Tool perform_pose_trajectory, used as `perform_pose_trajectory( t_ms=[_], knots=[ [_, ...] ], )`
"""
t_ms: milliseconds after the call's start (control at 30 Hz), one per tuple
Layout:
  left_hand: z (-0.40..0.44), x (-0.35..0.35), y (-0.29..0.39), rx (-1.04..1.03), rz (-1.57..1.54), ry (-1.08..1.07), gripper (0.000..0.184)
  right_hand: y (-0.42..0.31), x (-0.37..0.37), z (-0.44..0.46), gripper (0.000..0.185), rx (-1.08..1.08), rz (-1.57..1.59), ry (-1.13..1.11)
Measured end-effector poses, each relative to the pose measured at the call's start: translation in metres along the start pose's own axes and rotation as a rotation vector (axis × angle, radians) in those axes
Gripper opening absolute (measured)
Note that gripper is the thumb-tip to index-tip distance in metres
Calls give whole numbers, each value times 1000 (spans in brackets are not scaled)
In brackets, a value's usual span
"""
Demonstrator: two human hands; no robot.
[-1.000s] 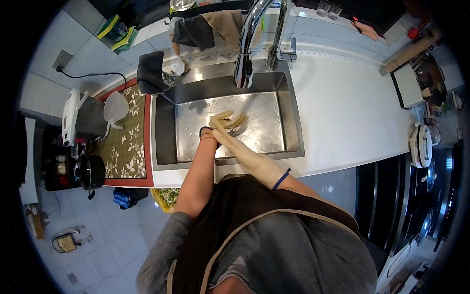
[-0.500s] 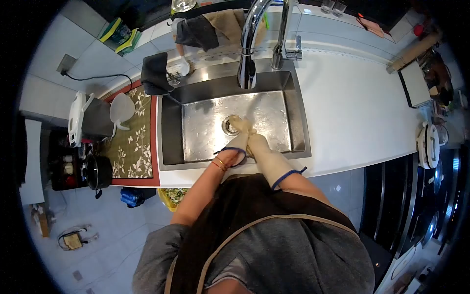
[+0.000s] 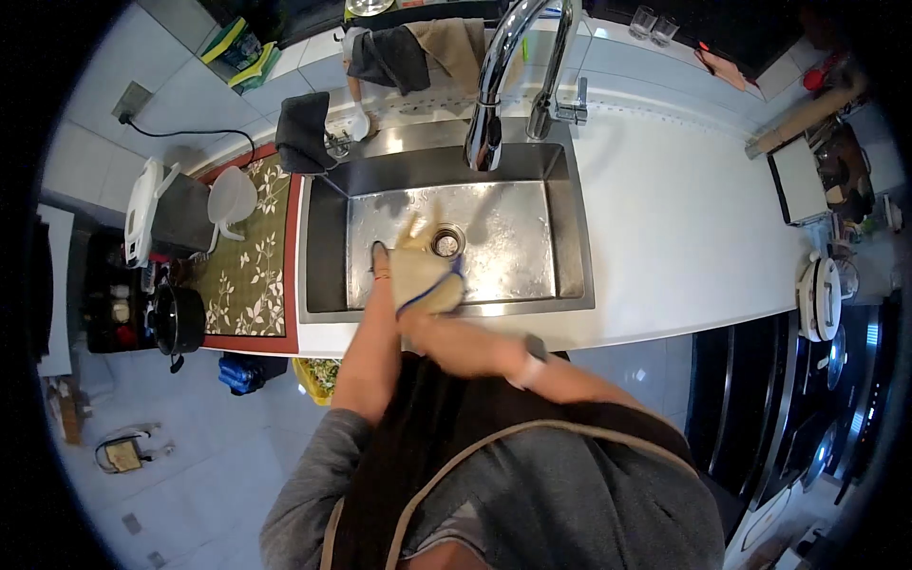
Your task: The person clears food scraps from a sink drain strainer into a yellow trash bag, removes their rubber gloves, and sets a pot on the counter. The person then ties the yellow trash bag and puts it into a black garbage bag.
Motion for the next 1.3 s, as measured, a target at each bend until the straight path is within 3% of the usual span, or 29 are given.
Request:
perform_pose_trajectory(
  t_ms=[33, 100, 133, 167, 200, 233, 267, 333, 367, 500, 667, 700, 733, 767, 800, 900, 933, 967, 1000, 1067, 1100, 1133, 1200, 1233, 1300],
  knots=[
    [-2, 1, 11, 26, -41, -34, 27, -13, 8, -10, 28, 1, 0, -7],
    [-7, 1, 21, 54, -107, -64, 26, -24, 27, -33, 17, 134, 349, 89],
    [-11, 4, 22, 43, -121, -42, 25, -3, 35, -36, 15, -22, 350, 396],
    [-13, 4, 19, 26, -118, -5, 25, 21, 43, -40, 16, -310, 302, 636],
    [-13, 5, 19, 5, -106, 21, 25, 53, 47, -40, 22, -342, 244, 817],
    [-12, 4, 19, -20, -87, 46, 24, 73, 48, -36, 31, -318, 359, 852],
    [-8, 4, 19, -46, -72, 72, 24, 71, 56, -31, 31, -315, 355, 849],
    [1, 4, 22, -101, -4, 129, 23, 65, 54, -15, 36, -370, 858, 621],
    [2, 6, 23, -130, 36, 152, 23, 63, 54, -11, 31, -352, 906, 601],
    [-13, 2, 44, -325, 358, 192, 22, 67, 52, -5, 16, -295, 848, 592],
    [-45, -34, 85, -725, 999, 119, 22, 64, 66, -18, 18, -253, 753, 509],
    [-47, -44, 87, -797, 1123, 90, 22, 61, 72, -20, 18, -197, 603, 524],
    [-49, -55, 85, -824, 1250, 61, 22, 58, 77, -19, 18, -139, 450, 541],
    [-46, -56, 69, -663, 1493, 87, 13, 57, 80, -17, 18, -110, 361, 565],
    [-57, -77, 71, -536, 1693, -100, 16, 61, 79, -12, 18, -110, 359, 566],
    [-74, -100, 70, -472, 1663, -260, 15, 72, 74, 8, 17, -106, 523, 546],
    [-83, -112, 72, -477, 1619, -408, 17, 71, 74, 12, 17, -106, 522, 546],
    [-90, -120, 71, -479, 1571, -553, 20, 67, 72, 16, 17, -80, 435, 489],
    [-91, -115, 63, -480, 1570, -553, 20, 63, 69, 21, 17, -54, 349, 430],
    [-99, -112, 46, -534, 1191, -829, 27, 50, 71, 22, 20, 9, 290, 447],
    [-107, -120, 51, -222, 1316, -903, 32, 41, 70, 24, 21, 63, 260, 357],
    [-99, -113, 33, -69, 1117, -907, 29, 35, 68, 25, 22, 116, 229, 267],
    [-110, -117, 44, 52, 1177, -921, 28, 39, 66, 27, 21, 218, 210, 255],
    [-108, -114, 41, 47, 1183, -923, 28, 44, 68, 28, 19, 133, 124, 282],
    [-112, -108, 34, -322, 1371, -1010, 26, 57, 69, 27, 12, 47, -1, 357]
  ],
)
Point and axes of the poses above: each hand's wrist, its own z-axis towards the middle knuckle, its own x-axis out of the back of the hand, y = z × x, the point moved 5 cm from there along z, towards the middle knuckle, and after that the axes turned 9 degrees about -z, right-handed, at the moved point
